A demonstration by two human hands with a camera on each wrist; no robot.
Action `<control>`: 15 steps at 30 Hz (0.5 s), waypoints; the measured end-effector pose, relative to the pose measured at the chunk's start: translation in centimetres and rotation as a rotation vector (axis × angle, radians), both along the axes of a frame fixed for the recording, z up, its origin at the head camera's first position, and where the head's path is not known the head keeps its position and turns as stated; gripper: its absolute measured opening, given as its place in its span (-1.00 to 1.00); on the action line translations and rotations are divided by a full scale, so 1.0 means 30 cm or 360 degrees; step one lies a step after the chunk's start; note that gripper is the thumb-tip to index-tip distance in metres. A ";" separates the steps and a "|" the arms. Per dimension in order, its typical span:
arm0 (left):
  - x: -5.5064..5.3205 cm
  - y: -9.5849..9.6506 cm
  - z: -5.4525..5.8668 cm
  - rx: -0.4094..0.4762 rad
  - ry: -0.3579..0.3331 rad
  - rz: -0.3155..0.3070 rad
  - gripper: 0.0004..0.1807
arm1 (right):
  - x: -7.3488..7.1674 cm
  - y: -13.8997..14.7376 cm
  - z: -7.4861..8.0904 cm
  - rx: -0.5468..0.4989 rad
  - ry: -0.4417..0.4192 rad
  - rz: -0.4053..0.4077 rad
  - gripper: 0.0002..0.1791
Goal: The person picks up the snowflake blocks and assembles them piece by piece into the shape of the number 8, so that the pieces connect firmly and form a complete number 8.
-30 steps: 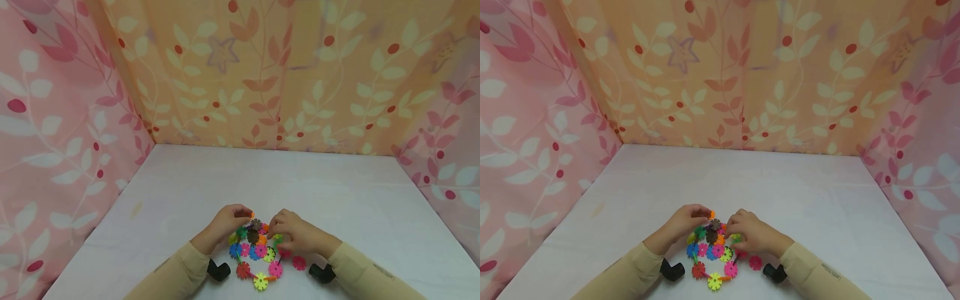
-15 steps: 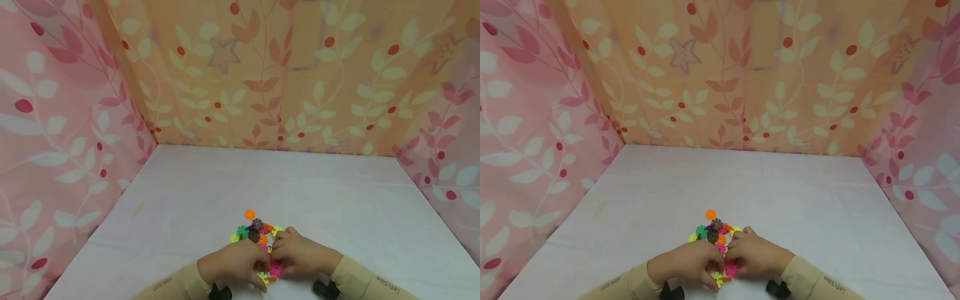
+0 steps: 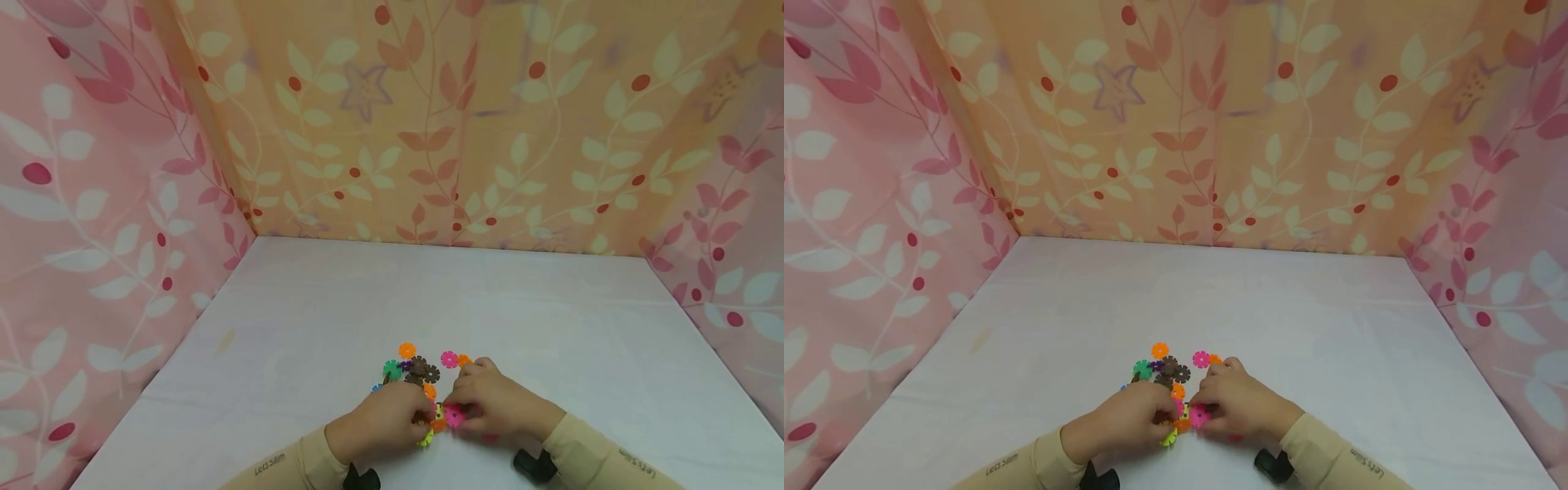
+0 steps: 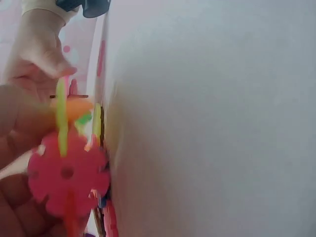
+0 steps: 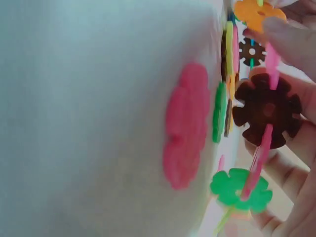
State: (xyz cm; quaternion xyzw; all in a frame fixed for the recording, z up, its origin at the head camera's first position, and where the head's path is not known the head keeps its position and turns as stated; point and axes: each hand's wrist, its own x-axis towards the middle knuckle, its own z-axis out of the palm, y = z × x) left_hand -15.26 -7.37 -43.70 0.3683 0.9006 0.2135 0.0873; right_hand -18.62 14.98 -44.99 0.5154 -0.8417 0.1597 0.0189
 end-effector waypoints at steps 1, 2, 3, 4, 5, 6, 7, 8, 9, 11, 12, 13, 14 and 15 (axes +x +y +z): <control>-0.003 0.000 -0.001 0.0024 0.0016 0.0033 -0.86 | -0.004 0.002 0.002 -0.0014 -0.0012 -0.0033 -0.73; -0.005 0.000 -0.002 0.0048 0.0024 0.0066 -0.87 | -0.007 0.003 0.005 -0.0029 -0.0027 -0.0059 -0.71; -0.006 0.000 -0.002 0.0075 0.0021 0.0100 -0.88 | -0.011 0.004 0.008 -0.0041 -0.0042 -0.0083 -0.70; -0.008 0.000 -0.003 0.0094 0.0022 0.0130 -0.90 | -0.013 0.003 0.012 -0.0058 -0.0060 -0.0100 -0.68; -0.009 0.000 -0.002 0.0117 0.0010 0.0160 -0.91 | -0.016 0.003 0.015 -0.0073 -0.0073 -0.0111 -0.67; -0.010 0.000 0.000 0.0134 0.0012 0.0174 -0.92 | -0.018 0.002 0.019 -0.0083 -0.0080 -0.0119 -0.67; -0.011 0.000 0.002 0.0147 0.0014 0.0185 -0.92 | -0.019 0.001 0.021 -0.0092 -0.0081 -0.0123 -0.67; -0.011 0.000 0.004 0.0155 0.0019 0.0194 -0.92 | -0.020 0.000 0.023 -0.0098 -0.0077 -0.0128 -0.67; -0.011 0.001 0.006 0.0164 0.0024 0.0202 -0.93 | -0.021 -0.001 0.025 -0.0102 -0.0075 -0.0132 -0.68; -0.011 0.002 0.010 0.0174 0.0062 0.0209 -0.93 | -0.021 -0.002 0.028 -0.0110 -0.0071 -0.0138 -0.68; -0.011 0.002 0.011 0.0176 0.0091 0.0208 -0.93 | -0.021 -0.002 0.030 -0.0112 -0.0074 -0.0141 -0.68; -0.011 0.002 0.012 0.0177 0.0120 0.0209 -0.94 | -0.020 -0.002 0.032 -0.0119 -0.0082 -0.0142 -0.68; -0.012 0.002 0.013 0.0182 0.0149 0.0209 -0.93 | -0.020 -0.002 0.034 -0.0122 -0.0096 -0.0145 -0.68; -0.012 0.002 0.013 0.0190 0.0173 0.0212 -0.93 | -0.020 -0.001 0.036 -0.0125 -0.0115 -0.0146 -0.68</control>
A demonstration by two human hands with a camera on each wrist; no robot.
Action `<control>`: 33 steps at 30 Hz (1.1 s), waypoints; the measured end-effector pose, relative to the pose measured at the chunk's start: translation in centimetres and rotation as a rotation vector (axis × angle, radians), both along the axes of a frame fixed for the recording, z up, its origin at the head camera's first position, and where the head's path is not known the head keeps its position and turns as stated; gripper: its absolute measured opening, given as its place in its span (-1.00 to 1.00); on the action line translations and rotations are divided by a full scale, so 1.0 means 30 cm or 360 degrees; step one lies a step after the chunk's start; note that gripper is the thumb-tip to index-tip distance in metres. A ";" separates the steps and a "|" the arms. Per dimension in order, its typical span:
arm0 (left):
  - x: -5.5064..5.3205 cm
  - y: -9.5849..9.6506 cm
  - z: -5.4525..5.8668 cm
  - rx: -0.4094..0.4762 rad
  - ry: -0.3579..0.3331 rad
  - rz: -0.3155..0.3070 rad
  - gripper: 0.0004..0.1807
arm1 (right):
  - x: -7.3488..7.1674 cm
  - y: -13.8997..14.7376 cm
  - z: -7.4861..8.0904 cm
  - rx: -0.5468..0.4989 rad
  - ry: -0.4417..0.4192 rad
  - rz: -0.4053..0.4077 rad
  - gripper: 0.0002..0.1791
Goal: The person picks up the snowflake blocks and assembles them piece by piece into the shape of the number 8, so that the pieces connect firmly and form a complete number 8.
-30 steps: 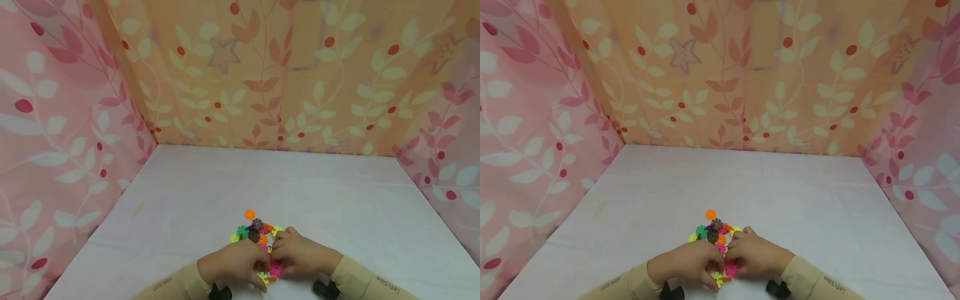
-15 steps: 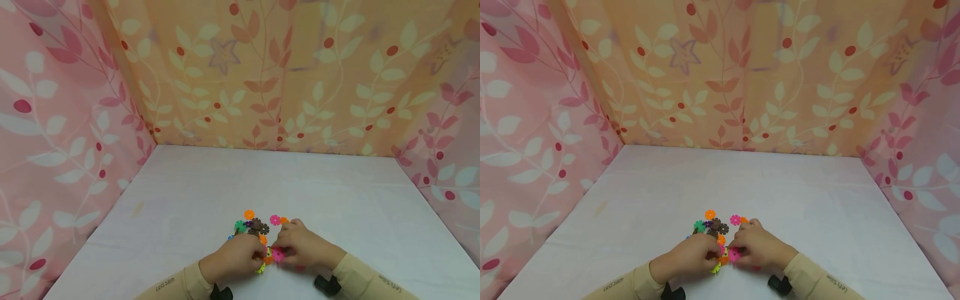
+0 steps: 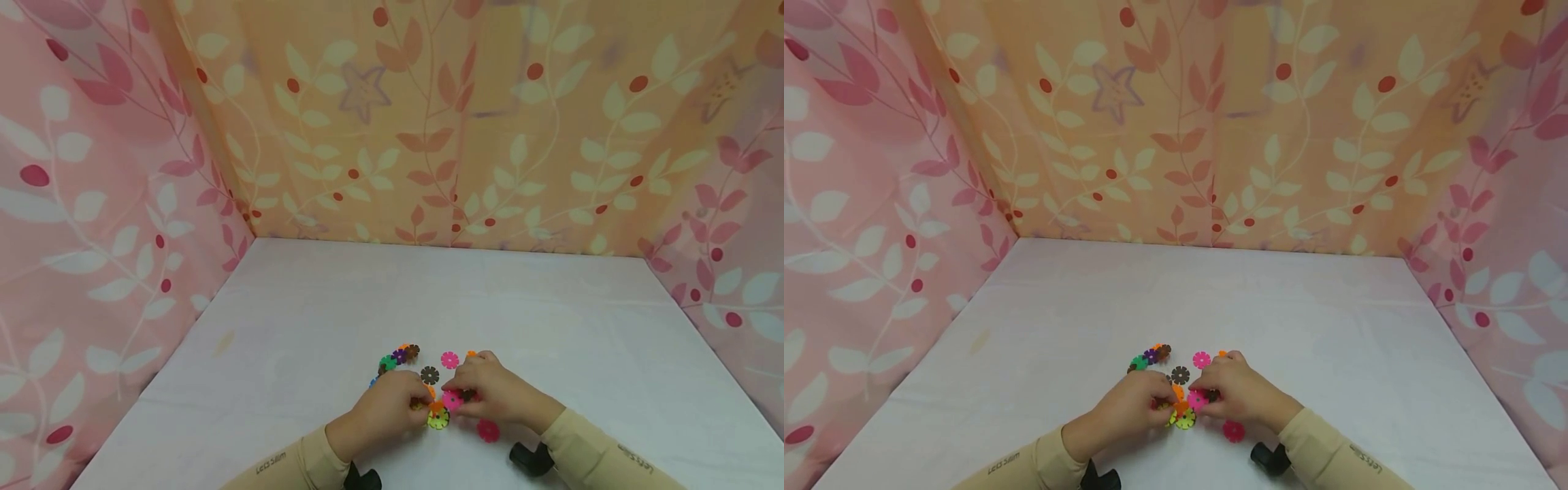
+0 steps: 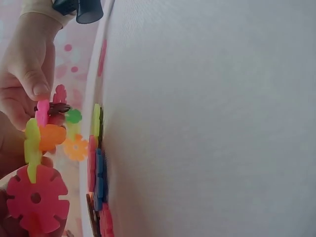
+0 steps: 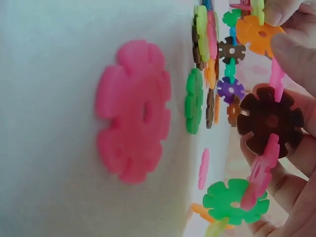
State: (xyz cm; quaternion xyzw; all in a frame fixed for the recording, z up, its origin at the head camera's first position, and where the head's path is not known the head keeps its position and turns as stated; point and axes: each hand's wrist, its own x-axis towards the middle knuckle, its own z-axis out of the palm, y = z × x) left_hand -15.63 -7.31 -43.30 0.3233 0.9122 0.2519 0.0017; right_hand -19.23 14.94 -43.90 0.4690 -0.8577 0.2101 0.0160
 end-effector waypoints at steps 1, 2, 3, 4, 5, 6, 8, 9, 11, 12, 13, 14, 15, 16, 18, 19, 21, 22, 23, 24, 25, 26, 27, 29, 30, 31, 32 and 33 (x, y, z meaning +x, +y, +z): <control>-0.001 0.000 -0.002 0.0009 0.0026 0.0004 -0.94 | 0.000 0.000 0.002 0.0002 -0.0023 -0.0003 -0.68; -0.001 -0.001 -0.003 0.0023 0.0053 0.0007 -0.93 | -0.001 0.000 0.004 0.0004 -0.0044 -0.0004 -0.68; -0.002 -0.001 -0.005 0.0046 0.0054 0.0017 -0.93 | -0.002 0.001 0.007 0.0007 -0.0070 -0.0004 -0.69; -0.004 -0.002 -0.007 0.0069 0.0058 0.0027 -0.93 | -0.004 0.001 0.010 0.0011 -0.0093 -0.0002 -0.70; -0.005 -0.002 -0.009 0.0095 0.0050 0.0043 -0.93 | -0.005 0.002 0.012 0.0013 -0.0124 -0.0005 -0.71; -0.007 -0.002 -0.010 0.0120 0.0042 0.0054 -0.93 | -0.007 0.002 0.014 0.0011 -0.0149 -0.0005 -0.72; -0.011 -0.004 -0.011 0.0175 0.0009 0.0081 -0.94 | -0.012 0.002 0.017 -0.0016 -0.0172 0.0012 -0.77; -0.013 -0.005 -0.010 0.0204 -0.0021 0.0094 -0.94 | -0.013 0.001 0.019 -0.0038 -0.0177 0.0028 -0.79; -0.017 -0.007 -0.009 0.0248 -0.0069 0.0109 -0.95 | -0.017 -0.001 0.019 -0.0101 -0.0186 0.0081 -0.81; -0.019 -0.009 -0.008 0.0264 -0.0092 0.0110 -0.95 | -0.019 -0.002 0.020 -0.0133 -0.0190 0.0111 -0.81; -0.022 -0.010 -0.007 0.0276 -0.0118 0.0116 -0.95 | -0.020 -0.004 0.021 -0.0159 -0.0202 0.0140 -0.81; -0.024 -0.011 -0.006 0.0281 -0.0136 0.0118 -0.95 | -0.021 -0.005 0.023 -0.0179 -0.0225 0.0163 -0.81; -0.026 -0.012 -0.005 0.0288 -0.0159 0.0122 -0.95 | -0.021 -0.006 0.025 -0.0190 -0.0245 0.0173 -0.80; -0.029 -0.013 -0.004 0.0287 -0.0176 0.0125 -0.95 | -0.021 -0.007 0.027 -0.0198 -0.0275 0.0177 -0.80; -0.033 -0.015 0.000 0.0303 -0.0220 0.0136 -0.95 | -0.021 -0.008 0.031 -0.0200 -0.0340 0.0154 -0.78; -0.034 -0.016 0.002 0.0316 -0.0243 0.0141 -0.95 | -0.020 -0.009 0.033 -0.0194 -0.0359 0.0142 -0.78; -0.035 -0.017 0.004 0.0346 -0.0265 0.0141 -0.95 | -0.019 -0.013 0.035 -0.0186 -0.0372 0.0121 -0.78; -0.035 -0.016 0.005 0.0358 -0.0261 0.0133 -0.95 | -0.018 -0.016 0.036 -0.0186 -0.0376 0.0120 -0.79; -0.035 -0.016 0.007 0.0368 -0.0246 0.0121 -0.95 | -0.017 -0.020 0.037 -0.0184 -0.0375 0.0126 -0.80; -0.034 -0.015 0.008 0.0356 -0.0209 0.0104 -0.93 | -0.015 -0.024 0.038 -0.0177 -0.0368 0.0138 -0.81; -0.032 -0.013 0.010 0.0345 -0.0169 0.0086 -0.92 | -0.014 -0.028 0.039 -0.0167 -0.0355 0.0152 -0.83; -0.030 -0.012 0.012 0.0337 -0.0126 0.0070 -0.91 | -0.012 -0.032 0.040 -0.0163 -0.0351 0.0165 -0.84; -0.028 -0.011 0.015 0.0327 -0.0091 0.0061 -0.91 | -0.010 -0.036 0.041 -0.0156 -0.0347 0.0178 -0.85; -0.025 -0.008 0.016 0.0308 -0.0054 0.0059 -0.91 | -0.007 -0.042 0.042 -0.0132 -0.0340 0.0190 -0.87; -0.023 -0.006 0.015 0.0291 -0.0045 0.0059 -0.90 | -0.006 -0.043 0.040 -0.0114 -0.0347 0.0182 -0.87; -0.022 -0.004 0.013 0.0276 -0.0057 0.0064 -0.89 | -0.005 -0.043 0.039 -0.0097 -0.0351 0.0169 -0.87; -0.020 -0.002 0.010 0.0251 -0.0072 0.0065 -0.87 | -0.004 -0.042 0.038 -0.0081 -0.0369 0.0155 -0.87; -0.019 0.000 0.007 0.0216 -0.0096 0.0064 -0.87 | -0.004 -0.039 0.035 -0.0057 -0.0390 0.0140 -0.86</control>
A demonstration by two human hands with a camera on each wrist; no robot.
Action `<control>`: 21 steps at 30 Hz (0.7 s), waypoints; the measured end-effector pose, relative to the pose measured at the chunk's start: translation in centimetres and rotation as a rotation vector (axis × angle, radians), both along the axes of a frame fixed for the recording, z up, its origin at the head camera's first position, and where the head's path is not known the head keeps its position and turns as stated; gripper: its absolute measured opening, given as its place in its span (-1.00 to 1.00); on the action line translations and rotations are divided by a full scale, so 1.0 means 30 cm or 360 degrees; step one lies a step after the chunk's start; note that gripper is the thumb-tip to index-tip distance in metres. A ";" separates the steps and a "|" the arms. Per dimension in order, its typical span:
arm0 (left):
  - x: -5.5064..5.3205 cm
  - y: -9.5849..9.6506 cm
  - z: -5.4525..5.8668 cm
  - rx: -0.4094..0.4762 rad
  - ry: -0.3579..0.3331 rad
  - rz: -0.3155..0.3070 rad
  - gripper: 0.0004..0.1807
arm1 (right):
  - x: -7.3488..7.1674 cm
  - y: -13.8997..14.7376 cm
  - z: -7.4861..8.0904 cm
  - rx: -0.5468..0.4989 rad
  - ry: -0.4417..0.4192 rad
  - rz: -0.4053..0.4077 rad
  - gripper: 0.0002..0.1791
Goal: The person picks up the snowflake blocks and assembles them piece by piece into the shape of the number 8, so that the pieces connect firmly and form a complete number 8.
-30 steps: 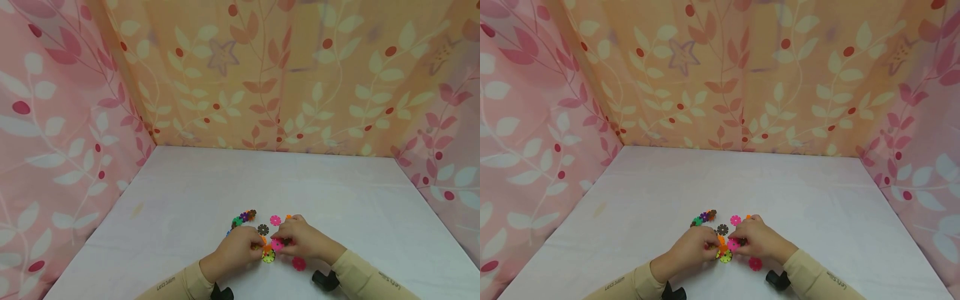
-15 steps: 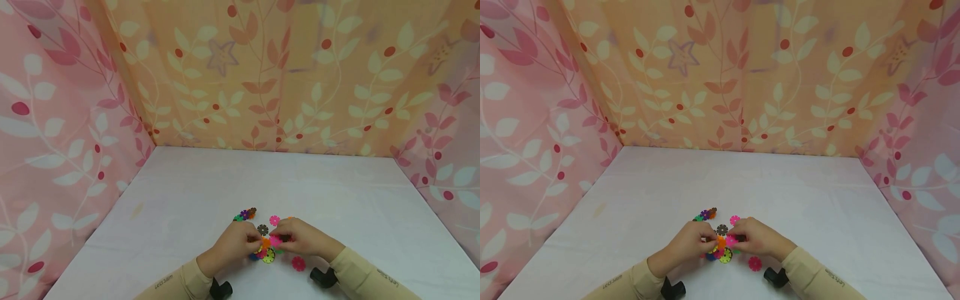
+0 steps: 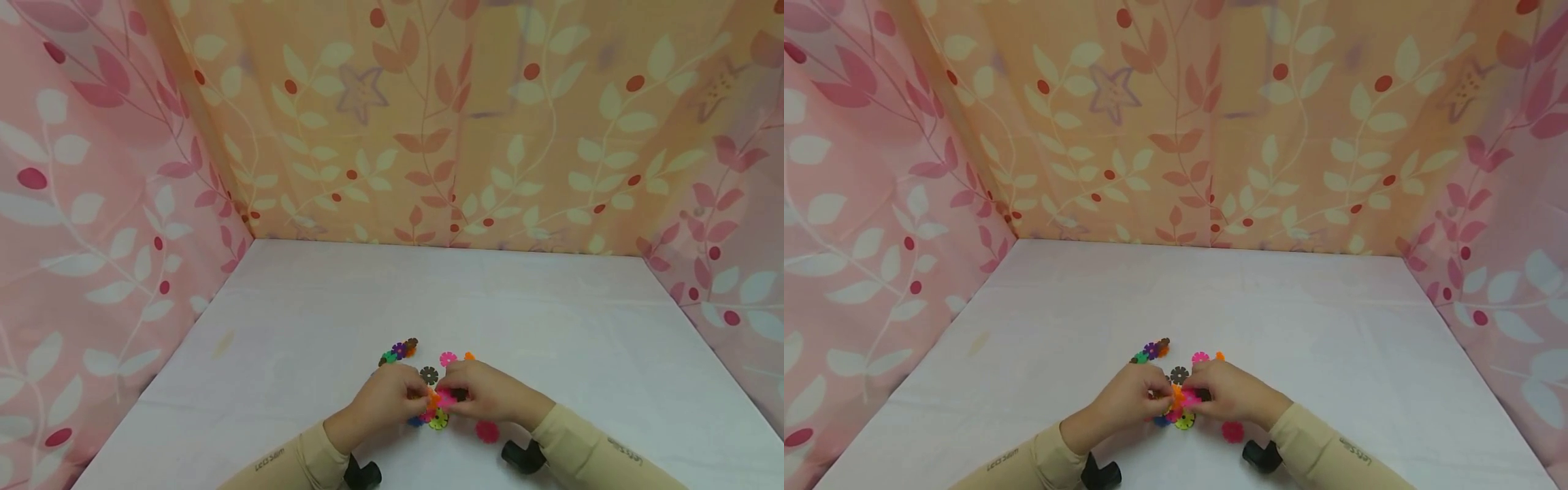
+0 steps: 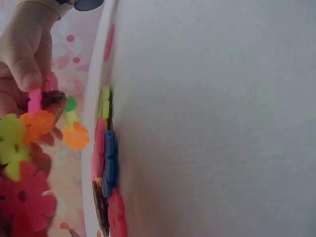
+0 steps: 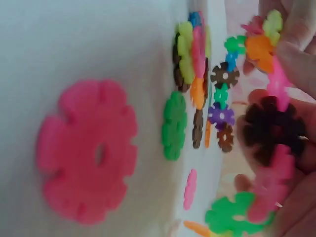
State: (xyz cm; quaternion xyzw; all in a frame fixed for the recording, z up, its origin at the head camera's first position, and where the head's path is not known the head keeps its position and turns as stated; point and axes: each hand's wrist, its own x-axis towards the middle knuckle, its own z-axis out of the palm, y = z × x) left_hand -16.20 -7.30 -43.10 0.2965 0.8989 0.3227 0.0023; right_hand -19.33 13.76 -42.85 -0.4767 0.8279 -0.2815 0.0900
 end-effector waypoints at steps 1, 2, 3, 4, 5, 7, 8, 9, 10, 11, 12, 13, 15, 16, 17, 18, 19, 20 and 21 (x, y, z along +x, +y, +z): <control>0.002 0.001 -0.002 -0.0030 -0.0037 -0.0013 -0.86 | 0.000 0.002 -0.003 0.0028 -0.0013 -0.0004 -0.86; 0.005 0.003 -0.004 -0.0065 -0.0057 -0.0037 -0.86 | 0.001 0.005 -0.006 0.0057 -0.0035 -0.0002 -0.85; 0.007 0.004 -0.003 -0.0090 -0.0086 -0.0063 -0.87 | 0.001 0.008 -0.010 0.0087 -0.0042 0.0011 -0.84; 0.011 0.004 0.002 -0.0110 -0.0112 -0.0083 -0.88 | 0.002 0.010 -0.013 0.0110 -0.0041 0.0034 -0.84; 0.010 0.002 0.006 -0.0115 -0.0144 -0.0096 -0.91 | 0.002 0.013 -0.017 0.0130 -0.0021 0.0069 -0.85; 0.000 -0.006 0.021 -0.0103 -0.0181 -0.0079 -0.94 | 0.005 0.021 -0.023 0.0178 0.0074 0.0142 -0.87; -0.011 -0.011 0.029 -0.0093 -0.0186 -0.0041 -0.93 | 0.006 0.026 -0.026 0.0197 0.0133 0.0180 -0.87; -0.023 -0.019 0.039 -0.0083 -0.0193 0.0015 -0.90 | 0.008 0.029 -0.027 0.0213 0.0192 0.0213 -0.87; -0.038 -0.029 0.046 -0.0089 -0.0187 0.0085 -0.87 | 0.010 0.033 -0.028 0.0226 0.0233 0.0242 -0.87; -0.055 -0.038 0.050 -0.0092 -0.0197 0.0161 -0.82 | 0.013 0.037 -0.027 0.0239 0.0281 0.0269 -0.86; -0.070 -0.047 0.053 -0.0106 -0.0211 0.0234 -0.78 | 0.015 0.040 -0.026 0.0253 0.0303 0.0291 -0.84; -0.084 -0.056 0.054 -0.0115 -0.0248 0.0300 -0.74 | 0.016 0.042 -0.024 0.0254 0.0308 0.0318 -0.82; -0.109 -0.068 0.046 -0.0174 -0.0310 0.0388 -0.70 | 0.013 0.041 -0.014 0.0264 0.0236 0.0339 -0.77; -0.119 -0.072 0.038 -0.0200 -0.0352 0.0409 -0.71 | 0.008 0.037 -0.005 0.0265 0.0181 0.0330 -0.76; -0.127 -0.075 0.029 -0.0221 -0.0394 0.0413 -0.72 | 0.000 0.031 0.006 0.0269 0.0120 0.0294 -0.74; -0.134 -0.076 0.019 -0.0237 -0.0428 0.0410 -0.75 | -0.013 0.022 0.019 0.0275 0.0050 0.0231 -0.74; -0.139 -0.076 0.009 -0.0248 -0.0447 0.0403 -0.77 | -0.028 0.009 0.033 0.0275 0.0001 0.0153 -0.75; -0.144 -0.076 -0.003 -0.0258 -0.0454 0.0394 -0.78 | -0.045 -0.006 0.047 0.0269 -0.0048 0.0056 -0.78; -0.147 -0.074 -0.012 -0.0261 -0.0452 0.0379 -0.78 | -0.062 -0.024 0.059 0.0260 -0.0090 -0.0044 -0.80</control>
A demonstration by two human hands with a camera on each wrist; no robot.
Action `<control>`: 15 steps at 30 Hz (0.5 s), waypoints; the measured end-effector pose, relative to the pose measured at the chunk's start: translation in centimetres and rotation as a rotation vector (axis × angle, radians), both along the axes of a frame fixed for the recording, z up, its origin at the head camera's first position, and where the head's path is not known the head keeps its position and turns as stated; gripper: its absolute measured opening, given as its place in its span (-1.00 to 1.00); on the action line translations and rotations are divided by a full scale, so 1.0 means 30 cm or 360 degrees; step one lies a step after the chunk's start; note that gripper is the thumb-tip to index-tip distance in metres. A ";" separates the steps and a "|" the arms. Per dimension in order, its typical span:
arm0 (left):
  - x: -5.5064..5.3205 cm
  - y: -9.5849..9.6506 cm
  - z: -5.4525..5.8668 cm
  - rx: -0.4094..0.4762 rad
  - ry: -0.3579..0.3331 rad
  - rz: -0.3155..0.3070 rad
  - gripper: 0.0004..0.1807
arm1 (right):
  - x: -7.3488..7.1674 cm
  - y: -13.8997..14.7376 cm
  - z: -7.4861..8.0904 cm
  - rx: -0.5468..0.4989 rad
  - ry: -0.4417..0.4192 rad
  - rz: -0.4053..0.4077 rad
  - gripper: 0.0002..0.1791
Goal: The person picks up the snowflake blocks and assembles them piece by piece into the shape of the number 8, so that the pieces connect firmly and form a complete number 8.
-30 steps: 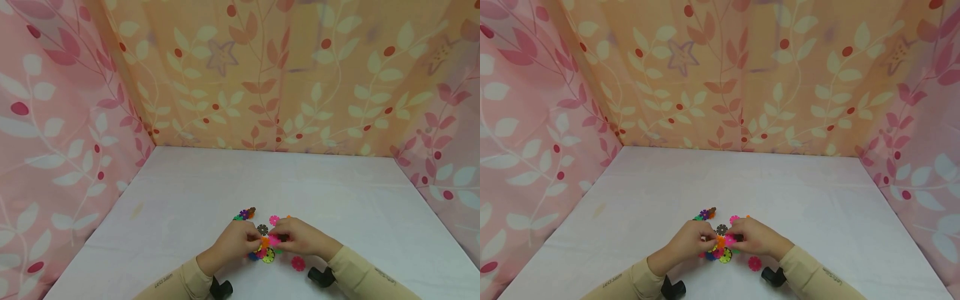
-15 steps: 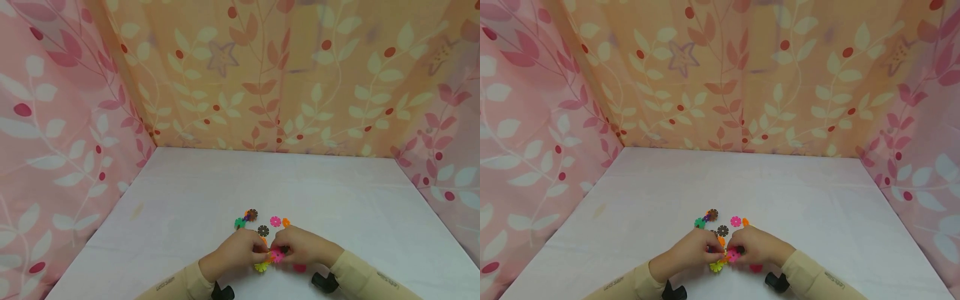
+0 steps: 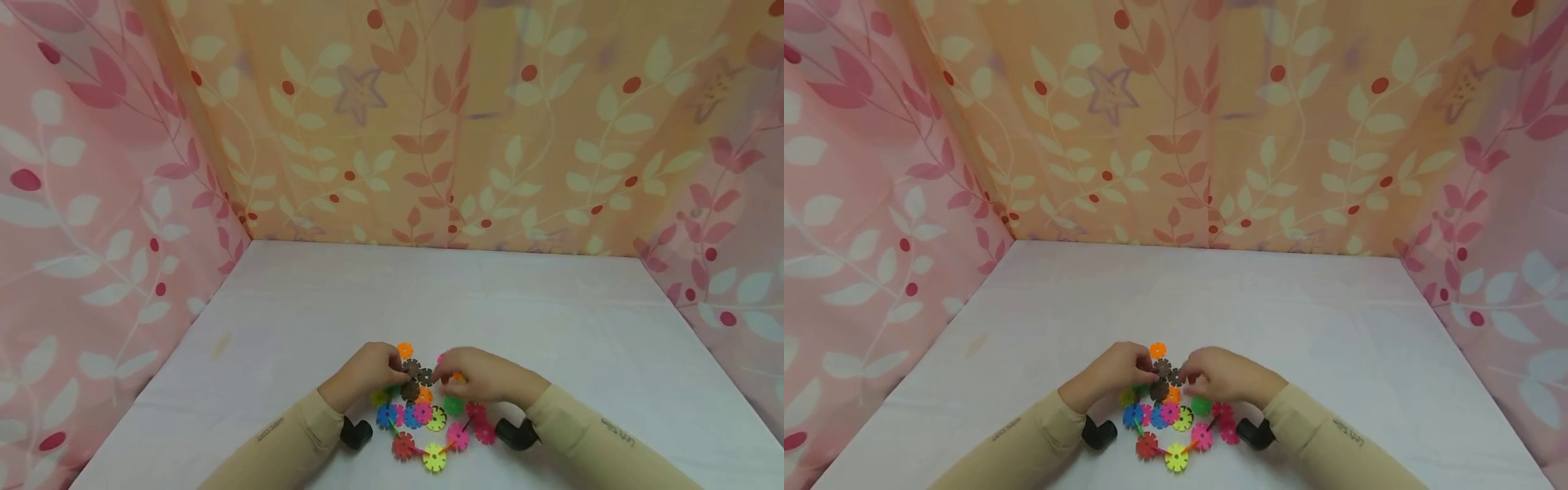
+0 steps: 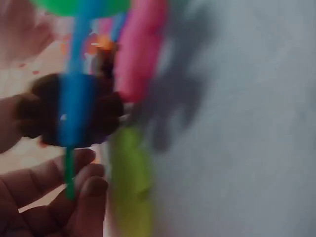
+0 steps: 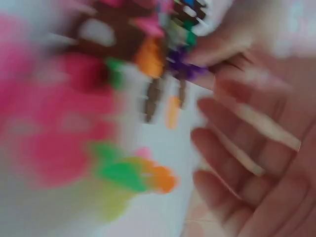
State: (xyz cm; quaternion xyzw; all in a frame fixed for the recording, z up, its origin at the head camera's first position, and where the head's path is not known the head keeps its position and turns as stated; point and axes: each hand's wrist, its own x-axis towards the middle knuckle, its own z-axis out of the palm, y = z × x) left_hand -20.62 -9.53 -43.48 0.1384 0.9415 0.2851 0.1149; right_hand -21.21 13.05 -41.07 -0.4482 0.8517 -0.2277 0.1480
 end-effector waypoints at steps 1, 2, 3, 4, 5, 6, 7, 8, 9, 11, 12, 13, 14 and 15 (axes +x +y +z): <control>-0.002 0.000 -0.008 0.0002 0.0005 -0.0014 -0.78 | -0.019 -0.022 0.010 0.0000 -0.0023 -0.0097 -0.81; -0.003 0.001 -0.016 -0.0001 0.0022 -0.0027 -0.77 | -0.037 -0.043 0.016 0.0004 -0.0049 -0.0186 -0.81; -0.002 0.002 -0.021 0.0003 0.0053 -0.0041 -0.76 | -0.054 -0.066 0.020 0.0011 -0.0069 -0.0252 -0.81; 0.000 0.004 -0.025 0.0001 0.0085 -0.0055 -0.76 | -0.068 -0.086 0.021 0.0018 -0.0100 -0.0294 -0.81; 0.002 0.007 -0.027 -0.0004 0.0124 -0.0072 -0.75 | -0.079 -0.104 0.019 0.0037 -0.0141 -0.0325 -0.81; 0.006 0.011 -0.027 -0.0009 0.0169 -0.0089 -0.74 | -0.087 -0.120 0.018 0.0060 -0.0177 -0.0339 -0.81; 0.010 0.014 -0.026 -0.0009 0.0208 -0.0101 -0.73 | -0.095 -0.133 0.013 0.0078 -0.0209 -0.0341 -0.83; 0.015 0.018 -0.023 -0.0006 0.0244 -0.0111 -0.72 | -0.100 -0.143 0.008 0.0085 -0.0237 -0.0336 -0.86; 0.019 0.021 -0.020 -0.0002 0.0289 -0.0129 -0.71 | -0.106 -0.150 0.001 0.0080 -0.0261 -0.0324 -0.90; 0.026 0.025 -0.018 0.0005 0.0356 -0.0153 -0.69 | -0.115 -0.156 -0.012 0.0045 -0.0318 -0.0298 -0.90; 0.029 0.027 -0.017 0.0020 0.0384 -0.0161 -0.69 | -0.118 -0.158 -0.017 0.0014 -0.0370 -0.0294 -0.88; 0.032 0.027 -0.017 0.0036 0.0408 -0.0167 -0.68 | -0.122 -0.158 -0.023 -0.0016 -0.0433 -0.0293 -0.86; 0.035 0.027 -0.018 0.0051 0.0435 -0.0172 -0.67 | -0.125 -0.157 -0.027 -0.0047 -0.0498 -0.0293 -0.84; 0.036 0.027 -0.020 0.0064 0.0468 -0.0177 -0.66 | -0.129 -0.156 -0.029 -0.0073 -0.0564 -0.0292 -0.84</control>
